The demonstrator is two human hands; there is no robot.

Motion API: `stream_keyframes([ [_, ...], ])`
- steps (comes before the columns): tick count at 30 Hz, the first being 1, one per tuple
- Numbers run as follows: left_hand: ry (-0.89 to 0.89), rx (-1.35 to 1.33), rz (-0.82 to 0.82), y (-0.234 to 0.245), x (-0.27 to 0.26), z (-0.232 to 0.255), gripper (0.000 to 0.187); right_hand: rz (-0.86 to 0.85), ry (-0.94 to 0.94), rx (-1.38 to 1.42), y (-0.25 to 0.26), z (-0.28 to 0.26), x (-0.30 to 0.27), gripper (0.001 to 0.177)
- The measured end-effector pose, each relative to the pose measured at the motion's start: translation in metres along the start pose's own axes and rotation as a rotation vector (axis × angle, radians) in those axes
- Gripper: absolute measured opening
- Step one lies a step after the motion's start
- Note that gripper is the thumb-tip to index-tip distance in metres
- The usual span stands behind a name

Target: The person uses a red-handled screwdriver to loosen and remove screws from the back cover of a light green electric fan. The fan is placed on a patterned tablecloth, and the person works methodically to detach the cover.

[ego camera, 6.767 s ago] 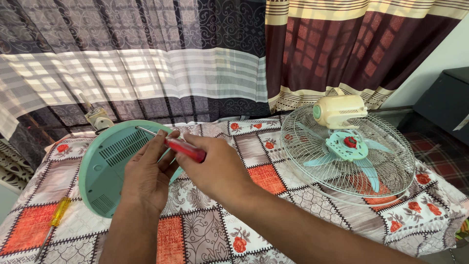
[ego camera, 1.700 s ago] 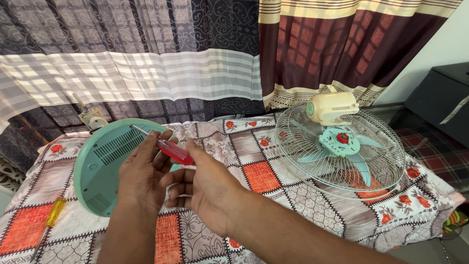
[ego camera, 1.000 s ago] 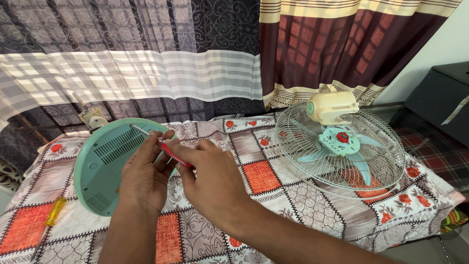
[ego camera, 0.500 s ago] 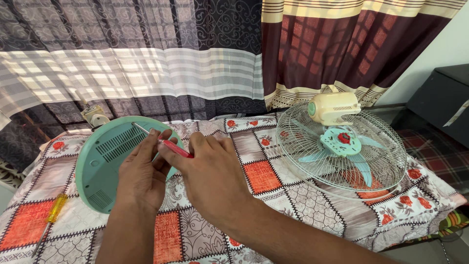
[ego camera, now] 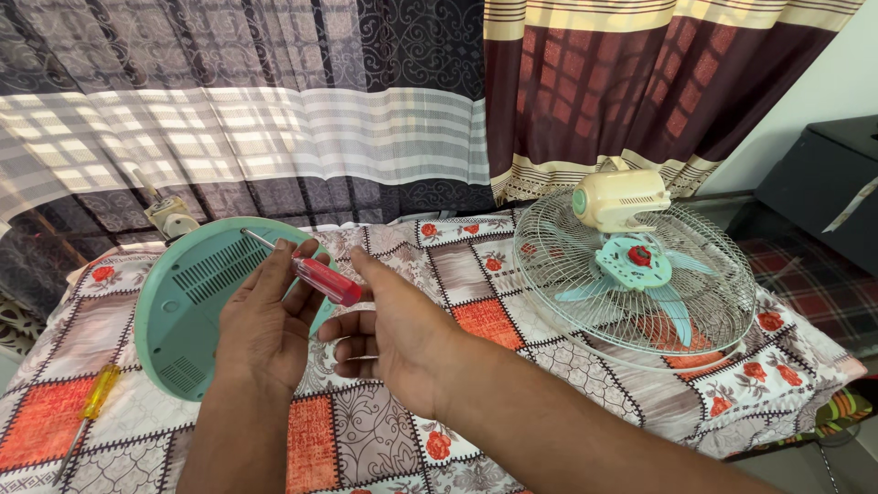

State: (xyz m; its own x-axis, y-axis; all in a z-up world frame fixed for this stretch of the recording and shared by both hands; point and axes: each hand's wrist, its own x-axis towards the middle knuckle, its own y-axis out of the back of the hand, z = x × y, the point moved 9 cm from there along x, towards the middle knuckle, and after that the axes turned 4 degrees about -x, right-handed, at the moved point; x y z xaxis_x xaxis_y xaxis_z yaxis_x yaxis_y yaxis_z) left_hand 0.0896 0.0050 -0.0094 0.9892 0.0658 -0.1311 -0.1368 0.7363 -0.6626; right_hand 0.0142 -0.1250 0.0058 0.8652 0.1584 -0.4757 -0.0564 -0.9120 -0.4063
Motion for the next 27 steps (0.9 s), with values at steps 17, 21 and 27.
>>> stream_keyframes([
  [17,0.021,0.004,0.0,-0.001,0.0,-0.003,0.026,0.072,0.251,-0.341,0.0,-0.021,-0.002,0.033],
  [21,0.028,0.01,-0.003,-0.003,0.001,-0.003,0.028,0.016,0.479,-0.448,-0.013,-0.038,-0.013,0.045],
  [27,0.031,0.006,-0.011,-0.002,0.001,-0.006,0.026,0.298,0.589,-1.114,-0.01,-0.053,-0.033,0.047],
])
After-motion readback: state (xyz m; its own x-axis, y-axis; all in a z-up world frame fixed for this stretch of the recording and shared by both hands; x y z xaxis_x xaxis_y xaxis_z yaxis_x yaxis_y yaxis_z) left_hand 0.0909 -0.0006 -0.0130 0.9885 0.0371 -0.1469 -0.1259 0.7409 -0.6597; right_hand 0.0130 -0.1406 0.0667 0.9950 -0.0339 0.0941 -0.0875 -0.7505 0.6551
